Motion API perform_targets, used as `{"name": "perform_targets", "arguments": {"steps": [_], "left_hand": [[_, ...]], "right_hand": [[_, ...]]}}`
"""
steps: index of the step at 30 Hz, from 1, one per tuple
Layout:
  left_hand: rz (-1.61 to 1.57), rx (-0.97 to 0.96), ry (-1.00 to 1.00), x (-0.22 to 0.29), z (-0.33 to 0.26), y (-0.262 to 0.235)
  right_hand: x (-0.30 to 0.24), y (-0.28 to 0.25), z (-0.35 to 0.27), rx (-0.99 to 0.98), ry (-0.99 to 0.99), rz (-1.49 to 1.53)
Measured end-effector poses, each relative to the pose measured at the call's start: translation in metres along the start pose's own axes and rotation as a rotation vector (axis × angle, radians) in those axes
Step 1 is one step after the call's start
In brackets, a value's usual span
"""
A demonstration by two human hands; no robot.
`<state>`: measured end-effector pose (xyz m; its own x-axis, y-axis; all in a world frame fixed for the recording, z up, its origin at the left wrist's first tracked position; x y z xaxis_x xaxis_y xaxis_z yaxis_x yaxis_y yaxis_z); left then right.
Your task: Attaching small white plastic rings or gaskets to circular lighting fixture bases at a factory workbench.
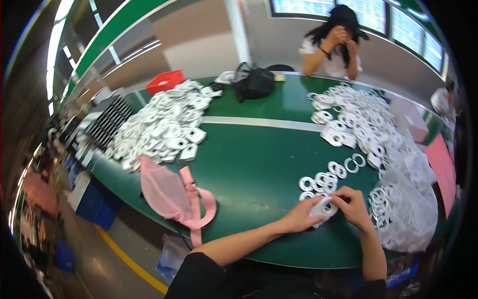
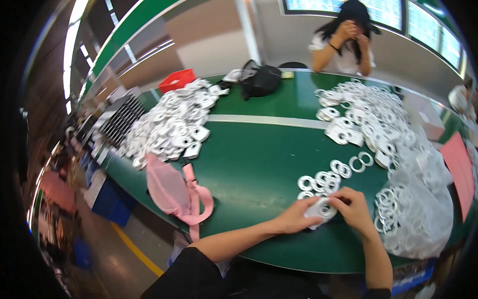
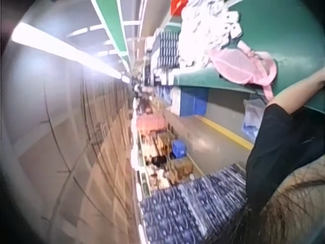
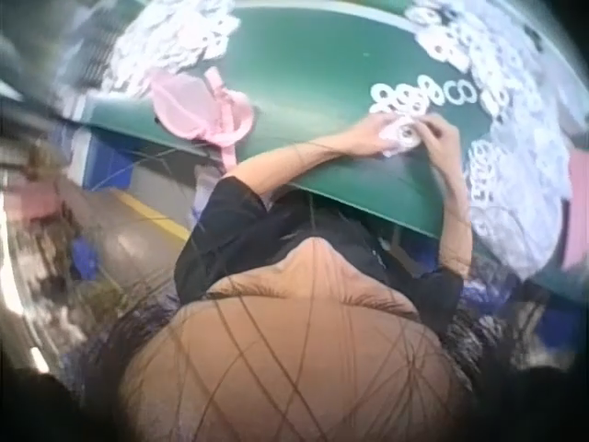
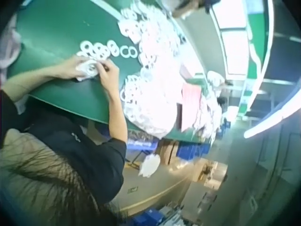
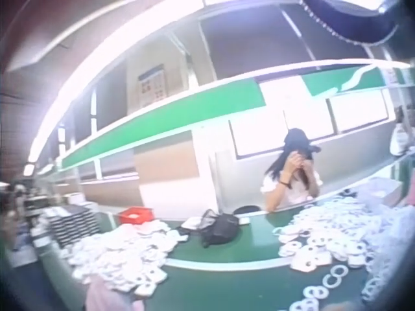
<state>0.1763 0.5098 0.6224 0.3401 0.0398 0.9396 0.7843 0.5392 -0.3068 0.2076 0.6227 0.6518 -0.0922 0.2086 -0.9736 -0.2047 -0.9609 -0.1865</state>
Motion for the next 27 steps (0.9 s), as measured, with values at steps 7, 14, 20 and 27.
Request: {"name": "perform_targets", "arguments": {"steps": [7,14,20,27], "left_hand": [[0.229,0.147,0.094,0.004,0.003,-0.007],[0.309,0.172,0.138,0.009,0.0,-0.01],[0.27,0.197,0.143,0.003,0.003,-0.01],[-0.417,0.327,0.126,-0.014,0.009,-0.014]], "right_hand": [[0.004,0.007,-0.005,-0.063,-0.014,-0.08],[-0.005,0.026,-0.009,-0.144,-0.062,-0.092],[-0.003,0.024,-0.006,-0.125,-0.077,-0.126],[0.016,0.006,0.005,0.077,-0.063,0.38]]}}
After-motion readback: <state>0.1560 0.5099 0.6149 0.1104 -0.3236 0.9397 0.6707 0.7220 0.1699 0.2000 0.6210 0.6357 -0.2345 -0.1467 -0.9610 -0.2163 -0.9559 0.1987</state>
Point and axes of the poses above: each hand's wrist, its own z-axis towards the middle knuckle, its own y-axis out of the palm, x = y × z, the point moved 10 cm from there along z, towards the middle knuckle, and after that the axes turned 9 degrees about z, right-handed, at the moved point
